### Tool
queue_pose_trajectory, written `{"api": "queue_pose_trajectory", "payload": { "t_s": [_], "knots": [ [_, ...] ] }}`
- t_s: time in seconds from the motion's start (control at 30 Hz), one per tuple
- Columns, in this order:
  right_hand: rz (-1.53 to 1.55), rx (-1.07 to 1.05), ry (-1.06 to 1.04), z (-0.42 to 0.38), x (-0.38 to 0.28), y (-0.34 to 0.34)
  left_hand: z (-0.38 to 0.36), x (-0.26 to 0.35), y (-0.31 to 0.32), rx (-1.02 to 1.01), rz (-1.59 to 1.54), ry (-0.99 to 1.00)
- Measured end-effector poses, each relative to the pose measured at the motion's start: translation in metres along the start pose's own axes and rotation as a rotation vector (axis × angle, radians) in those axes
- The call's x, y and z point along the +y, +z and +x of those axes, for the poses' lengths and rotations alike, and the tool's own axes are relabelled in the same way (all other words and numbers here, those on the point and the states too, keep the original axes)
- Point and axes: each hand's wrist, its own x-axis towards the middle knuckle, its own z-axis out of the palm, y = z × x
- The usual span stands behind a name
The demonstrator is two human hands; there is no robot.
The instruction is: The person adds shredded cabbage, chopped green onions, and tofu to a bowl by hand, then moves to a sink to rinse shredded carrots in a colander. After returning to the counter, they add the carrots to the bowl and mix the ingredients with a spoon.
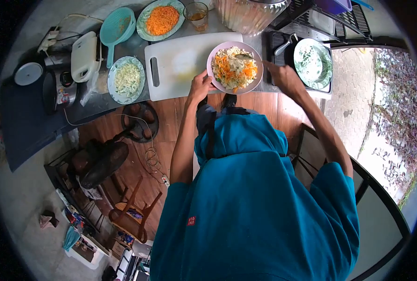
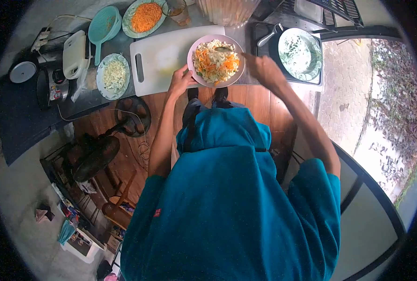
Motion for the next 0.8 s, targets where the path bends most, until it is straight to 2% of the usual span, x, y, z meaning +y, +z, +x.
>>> {"api": "queue_pose_trajectory", "payload": {
  "t_s": [0.1,0.27,0.47,0.53,0.63,0.77,0.8],
  "knots": [
    [0.064,0.026,-0.009,0.031,0.024,-0.005,0.005,0.001,-0.003,-0.016,0.03,-0.01],
    [0.092,-0.048,-0.374,0.085,0.033,0.023,0.011,0.009,-0.007,0.022,0.153,-0.04],
    [-0.032,-0.184,-0.308,0.037,0.012,0.003,0.006,0.011,-0.002,0.076,0.111,-0.014],
    [-0.137,-0.109,-0.365,0.013,0.017,0.021,0.003,0.013,0.0,0.076,0.121,-0.02],
    [-0.198,-0.03,-0.217,-0.012,-0.004,0.05,0.0,0.007,0.003,0.095,0.113,-0.003],
    [0.026,0.014,-0.075,-0.01,-0.016,0.051,-0.007,-0.004,0.019,0.18,0.052,-0.004],
    [0.158,0.098,-0.025,-0.014,-0.02,0.045,-0.011,-0.008,0.024,0.173,0.058,-0.005]
  ]
}}
